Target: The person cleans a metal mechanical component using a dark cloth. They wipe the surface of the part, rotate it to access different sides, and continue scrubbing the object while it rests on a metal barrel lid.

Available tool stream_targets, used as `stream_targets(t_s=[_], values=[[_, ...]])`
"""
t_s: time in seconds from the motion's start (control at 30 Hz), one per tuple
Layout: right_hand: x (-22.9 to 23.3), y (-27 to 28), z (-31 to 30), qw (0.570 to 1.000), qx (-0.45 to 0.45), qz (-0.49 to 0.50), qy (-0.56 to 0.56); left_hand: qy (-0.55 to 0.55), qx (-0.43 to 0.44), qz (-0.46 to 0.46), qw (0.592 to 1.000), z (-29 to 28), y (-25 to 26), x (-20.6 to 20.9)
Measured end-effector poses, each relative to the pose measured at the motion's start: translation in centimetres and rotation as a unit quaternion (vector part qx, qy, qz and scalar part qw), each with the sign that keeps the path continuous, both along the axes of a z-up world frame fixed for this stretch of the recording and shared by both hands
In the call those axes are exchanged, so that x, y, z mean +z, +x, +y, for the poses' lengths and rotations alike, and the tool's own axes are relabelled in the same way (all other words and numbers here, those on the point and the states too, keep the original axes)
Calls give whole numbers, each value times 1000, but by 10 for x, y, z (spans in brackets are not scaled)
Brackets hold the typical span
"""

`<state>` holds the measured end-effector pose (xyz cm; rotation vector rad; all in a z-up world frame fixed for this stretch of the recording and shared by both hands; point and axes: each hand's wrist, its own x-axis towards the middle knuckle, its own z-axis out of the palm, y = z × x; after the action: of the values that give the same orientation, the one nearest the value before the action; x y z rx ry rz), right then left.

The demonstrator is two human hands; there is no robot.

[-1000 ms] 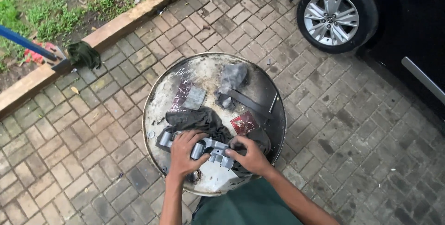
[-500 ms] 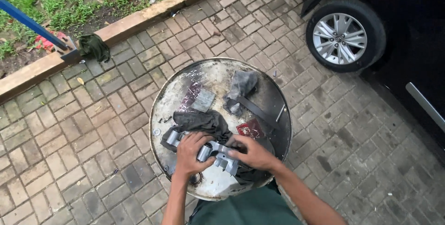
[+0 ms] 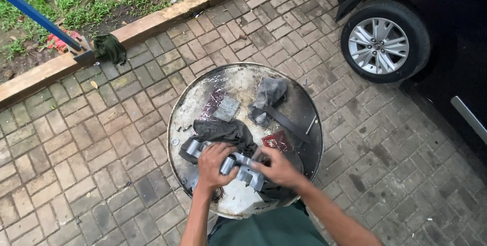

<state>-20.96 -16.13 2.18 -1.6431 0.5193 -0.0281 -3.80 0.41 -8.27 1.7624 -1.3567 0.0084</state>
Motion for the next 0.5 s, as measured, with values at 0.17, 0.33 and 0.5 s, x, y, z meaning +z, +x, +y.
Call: stream_targets(t_s=[0.17,0.33,0.5], values=[[-11,4,6,1000,-20,-5,-15,-5,-4,8,1000,1,3,18],[2,-7,0,1000,26,6,15,9,-7,-16,1000,0,0,0],[-15,10,2,1000,-5,-21,-12,3,1,-4,1000,1,4,6]])
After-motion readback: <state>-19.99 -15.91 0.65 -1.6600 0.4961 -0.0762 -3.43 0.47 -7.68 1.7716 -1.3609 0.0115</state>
